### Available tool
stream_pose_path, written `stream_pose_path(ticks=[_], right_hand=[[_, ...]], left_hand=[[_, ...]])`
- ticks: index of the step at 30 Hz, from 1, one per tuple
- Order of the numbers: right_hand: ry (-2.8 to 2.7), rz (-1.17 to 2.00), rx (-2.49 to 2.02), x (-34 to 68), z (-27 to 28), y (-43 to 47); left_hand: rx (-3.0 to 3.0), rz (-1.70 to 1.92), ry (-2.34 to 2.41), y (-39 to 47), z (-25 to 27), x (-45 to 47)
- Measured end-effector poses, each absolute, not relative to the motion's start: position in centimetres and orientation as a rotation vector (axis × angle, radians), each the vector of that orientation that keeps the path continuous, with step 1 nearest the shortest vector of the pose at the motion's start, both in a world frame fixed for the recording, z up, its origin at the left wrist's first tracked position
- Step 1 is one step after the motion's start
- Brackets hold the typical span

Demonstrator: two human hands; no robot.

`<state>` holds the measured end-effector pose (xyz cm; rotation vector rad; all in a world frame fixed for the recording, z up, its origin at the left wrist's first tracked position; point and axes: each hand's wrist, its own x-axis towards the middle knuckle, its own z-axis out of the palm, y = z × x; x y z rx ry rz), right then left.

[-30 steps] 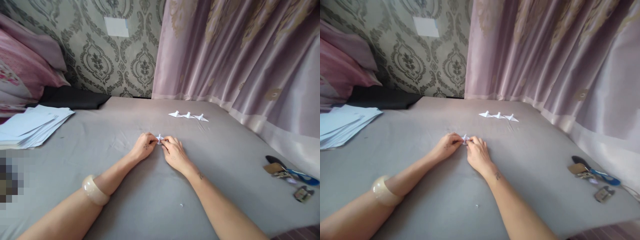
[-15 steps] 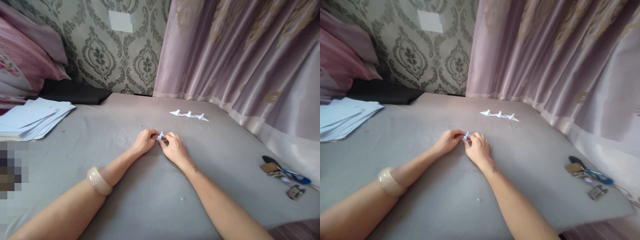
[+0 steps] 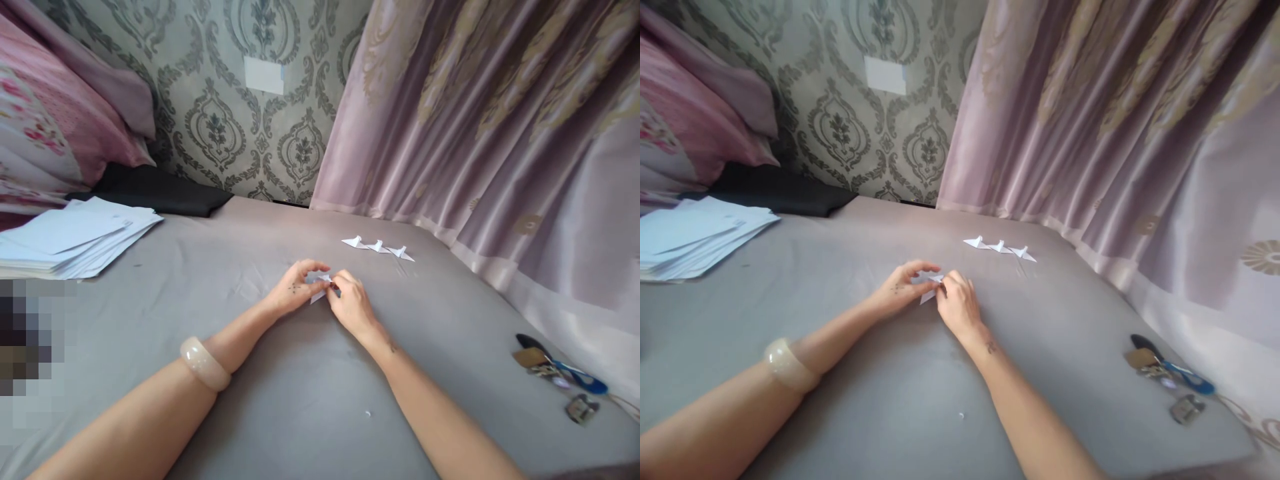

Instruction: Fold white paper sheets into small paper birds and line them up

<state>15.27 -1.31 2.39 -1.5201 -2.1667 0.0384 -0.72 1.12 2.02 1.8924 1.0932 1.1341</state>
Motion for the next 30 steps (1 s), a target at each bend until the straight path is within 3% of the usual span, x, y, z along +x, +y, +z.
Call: stream_pose_path(ticks=[19, 30], right_hand=[[-1.854, 0.186, -1.268, 16.1, 3.5, -3.9], [-1.352, 1.006, -1.399, 16.4, 6.0, -4.0]], left_hand=[[1.344, 1.06, 0.789, -0.4, 3.3, 0.0], [1.513, 1.138, 0.849, -0.7, 3.5, -0.1]])
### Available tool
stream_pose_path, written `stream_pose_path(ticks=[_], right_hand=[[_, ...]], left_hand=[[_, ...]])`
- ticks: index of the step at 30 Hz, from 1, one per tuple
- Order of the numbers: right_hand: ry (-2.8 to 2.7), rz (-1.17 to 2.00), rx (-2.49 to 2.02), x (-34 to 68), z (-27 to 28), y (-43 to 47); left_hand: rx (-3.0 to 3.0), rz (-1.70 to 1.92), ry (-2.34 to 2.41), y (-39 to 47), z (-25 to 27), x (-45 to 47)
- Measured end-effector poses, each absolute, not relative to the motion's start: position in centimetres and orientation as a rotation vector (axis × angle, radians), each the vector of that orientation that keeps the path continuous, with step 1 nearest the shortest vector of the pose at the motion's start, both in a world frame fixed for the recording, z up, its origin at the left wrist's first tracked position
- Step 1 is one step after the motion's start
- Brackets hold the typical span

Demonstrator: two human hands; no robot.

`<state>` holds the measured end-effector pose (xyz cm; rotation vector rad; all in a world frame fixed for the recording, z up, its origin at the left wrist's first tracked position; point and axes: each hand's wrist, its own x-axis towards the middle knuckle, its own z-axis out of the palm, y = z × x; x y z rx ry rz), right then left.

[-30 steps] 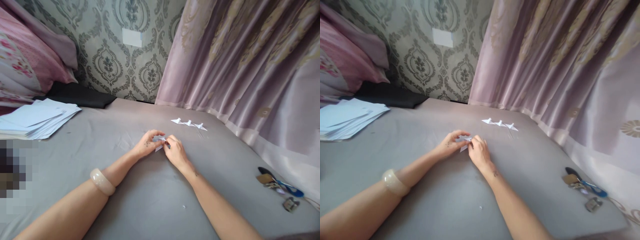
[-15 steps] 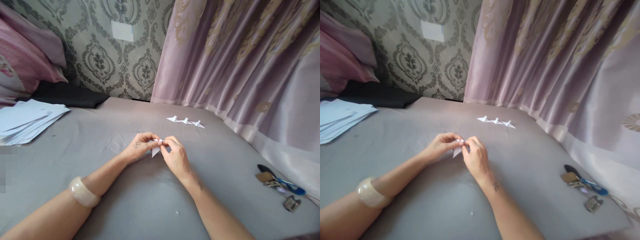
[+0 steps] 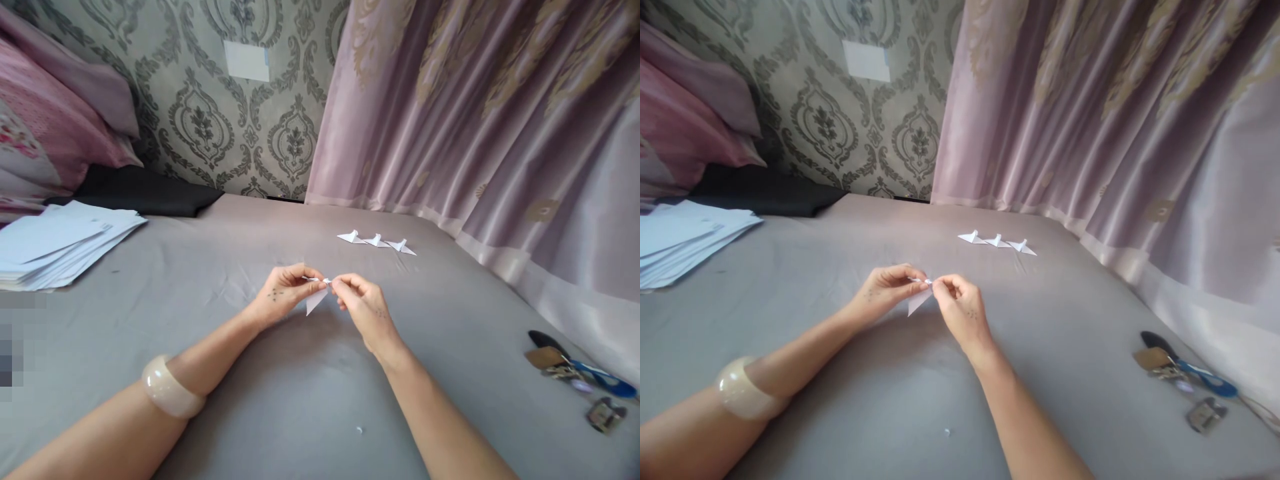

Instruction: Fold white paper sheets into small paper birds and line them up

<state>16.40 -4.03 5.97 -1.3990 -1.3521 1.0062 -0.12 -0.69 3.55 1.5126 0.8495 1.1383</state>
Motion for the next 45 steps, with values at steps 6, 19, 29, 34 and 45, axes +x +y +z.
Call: stream_pose_path(ticks=[6, 19, 29, 34, 45], right_hand=[[-1.208, 1.275, -1.352, 16.8, 6.0, -3.8], [-1.254, 1.182, -1.417, 16.6, 6.4, -4.1], [-1.306, 0.992, -1.453, 15.7, 6.6, -4.6], [-1.275, 1.096, -1.436, 15.8, 6.7, -4.6], [-1.38, 1.038, -1.377, 16.1, 5.9, -4.2]], left_hand=[[1.64, 1.134, 0.806, -0.7, 3.4, 0.0], [1.584, 1.051, 0.851, -1.0, 3.9, -0.2], [1.517, 1.059, 0.87, -1.0, 3.9, -0.2], [1.411, 1.045, 0.87, -1.2, 4.3, -0.2], [1.211, 1.074, 0.698, -0.4, 3.5, -0.7]])
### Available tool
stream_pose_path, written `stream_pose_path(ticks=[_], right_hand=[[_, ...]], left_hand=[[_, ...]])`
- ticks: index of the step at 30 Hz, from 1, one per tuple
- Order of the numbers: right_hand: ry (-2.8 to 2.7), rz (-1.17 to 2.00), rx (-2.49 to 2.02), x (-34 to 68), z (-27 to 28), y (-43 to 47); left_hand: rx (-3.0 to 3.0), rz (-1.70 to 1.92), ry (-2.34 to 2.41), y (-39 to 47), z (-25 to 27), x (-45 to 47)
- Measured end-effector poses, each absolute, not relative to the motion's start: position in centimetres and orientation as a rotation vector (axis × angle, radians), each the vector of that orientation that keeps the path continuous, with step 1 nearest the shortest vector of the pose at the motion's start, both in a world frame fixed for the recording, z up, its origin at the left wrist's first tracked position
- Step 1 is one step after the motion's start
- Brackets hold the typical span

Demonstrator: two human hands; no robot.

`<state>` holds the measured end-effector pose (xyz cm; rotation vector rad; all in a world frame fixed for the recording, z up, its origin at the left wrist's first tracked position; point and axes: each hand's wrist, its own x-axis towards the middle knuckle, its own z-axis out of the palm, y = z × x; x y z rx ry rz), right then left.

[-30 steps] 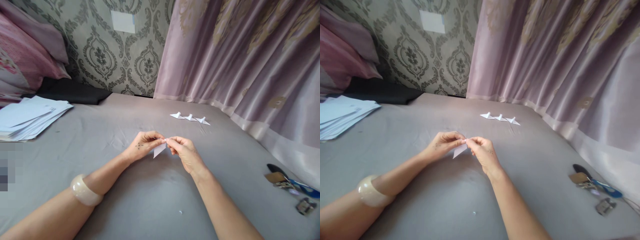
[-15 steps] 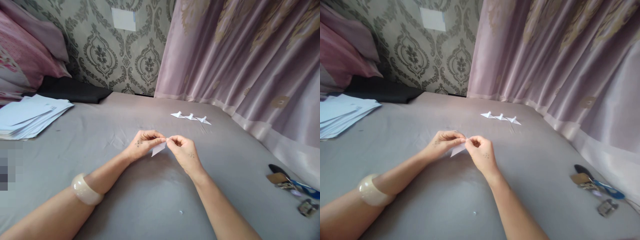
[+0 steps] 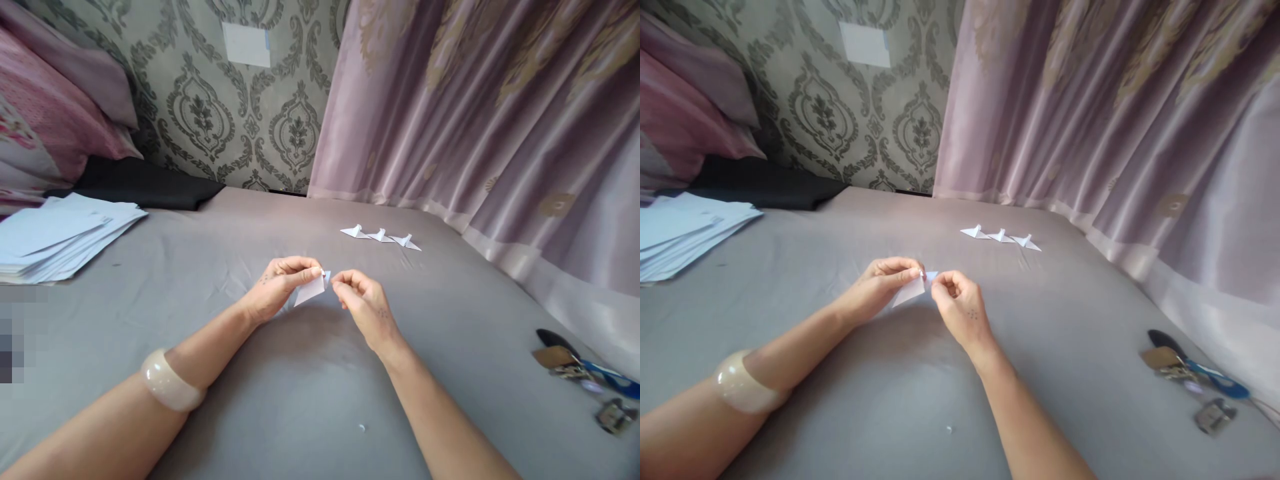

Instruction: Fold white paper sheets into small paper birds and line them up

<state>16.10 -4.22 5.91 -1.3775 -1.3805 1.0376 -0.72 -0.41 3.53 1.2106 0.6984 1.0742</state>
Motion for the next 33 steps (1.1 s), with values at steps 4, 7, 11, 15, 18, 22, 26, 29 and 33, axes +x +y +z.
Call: stream_pose_path(ticks=[4, 7, 11, 15, 18, 22, 26, 29, 33], right_hand=[[-1.563, 0.908, -1.367, 15.6, 5.3, -4.5], [-1.673, 0.763, -1.398, 15.4, 4.6, -4.5], [-1.769, 0.578, -1.489, 15.5, 3.3, -4.3], [-1.878, 0.589, -1.54, 15.6, 2.6, -4.2], [-1.894, 0.622, -1.559, 15.9, 2.3, -3.8], [-1.889, 0.52, -1.586, 16.5, 2.0, -3.3], [-1.951, 0.462, -1.569, 16.6, 1.8, -3.3], [-2.035, 0.429, -1.571, 16.5, 1.9, -3.6], [-2.154, 0.364, -1.576, 16.4, 2.0, -3.8]], left_hand=[[1.173, 1.135, 0.679, -0.1, 3.3, -0.6], [1.224, 1.121, 0.734, 0.0, 3.2, -0.6], [1.435, 1.064, 0.813, 0.5, 2.3, -0.6], [1.81, 1.025, 1.044, 1.1, 0.7, -0.7], [2.033, 0.999, 1.296, 1.2, 0.2, -1.1], [1.973, 0.97, 1.577, 0.9, 1.1, -1.5], [1.905, 0.917, 1.588, 0.3, 2.4, -1.3], [1.989, 0.851, 1.498, -0.1, 2.6, -0.8], [2.188, 0.764, 1.331, -0.3, 1.8, -0.5]])
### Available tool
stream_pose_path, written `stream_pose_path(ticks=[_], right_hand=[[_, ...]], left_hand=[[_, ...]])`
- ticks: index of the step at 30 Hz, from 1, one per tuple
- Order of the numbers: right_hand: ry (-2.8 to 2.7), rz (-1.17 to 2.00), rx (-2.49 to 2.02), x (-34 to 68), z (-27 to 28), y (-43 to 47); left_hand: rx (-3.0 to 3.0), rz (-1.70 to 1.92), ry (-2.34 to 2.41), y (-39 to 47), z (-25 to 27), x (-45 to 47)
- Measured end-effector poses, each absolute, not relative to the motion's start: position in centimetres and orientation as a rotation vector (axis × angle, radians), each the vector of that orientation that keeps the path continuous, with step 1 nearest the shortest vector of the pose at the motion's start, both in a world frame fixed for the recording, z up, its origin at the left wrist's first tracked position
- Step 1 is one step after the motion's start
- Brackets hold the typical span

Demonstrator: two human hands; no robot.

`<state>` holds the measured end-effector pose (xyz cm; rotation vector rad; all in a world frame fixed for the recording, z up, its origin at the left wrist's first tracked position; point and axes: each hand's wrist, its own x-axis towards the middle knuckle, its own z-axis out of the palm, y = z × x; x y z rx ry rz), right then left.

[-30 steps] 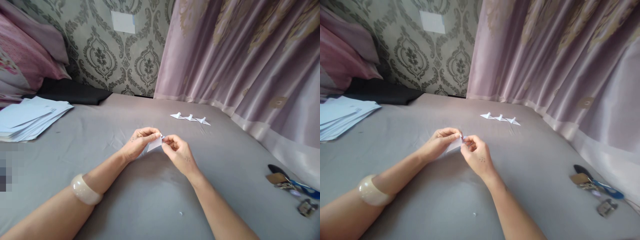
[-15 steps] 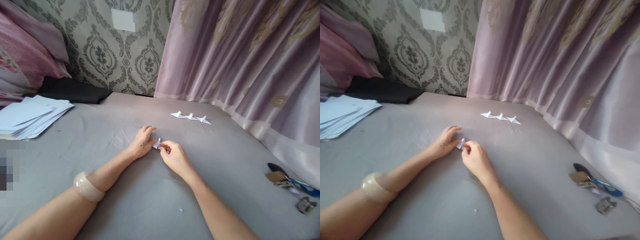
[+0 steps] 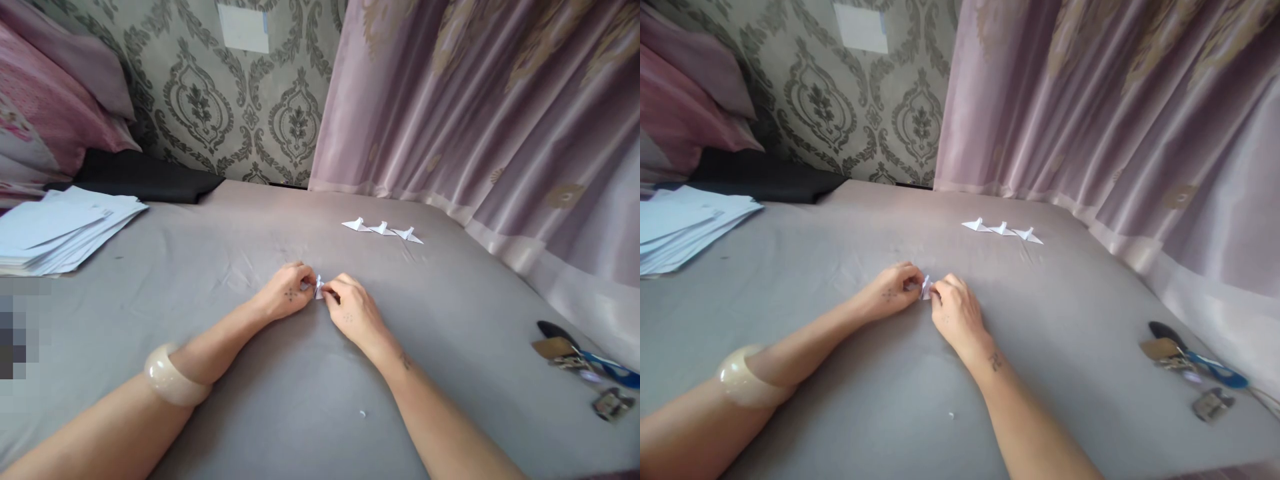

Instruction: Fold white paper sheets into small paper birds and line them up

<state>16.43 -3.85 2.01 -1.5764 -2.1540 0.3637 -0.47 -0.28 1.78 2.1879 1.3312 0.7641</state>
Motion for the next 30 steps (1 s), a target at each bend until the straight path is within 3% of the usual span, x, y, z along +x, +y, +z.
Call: stream_pose_path(ticks=[16, 22, 30], right_hand=[[-2.08, 0.462, -1.599, 15.3, 1.8, -4.3], [-2.015, 0.367, -1.677, 14.3, 1.6, -4.7], [-2.047, 0.107, -1.817, 13.2, 1.7, -4.4]], left_hand=[[2.048, 0.651, 1.256, 0.2, 2.4, -1.4], [1.912, 0.607, 1.243, 0.7, 2.4, -1.8], [1.555, 0.974, 1.601, 1.8, 2.5, -3.0]])
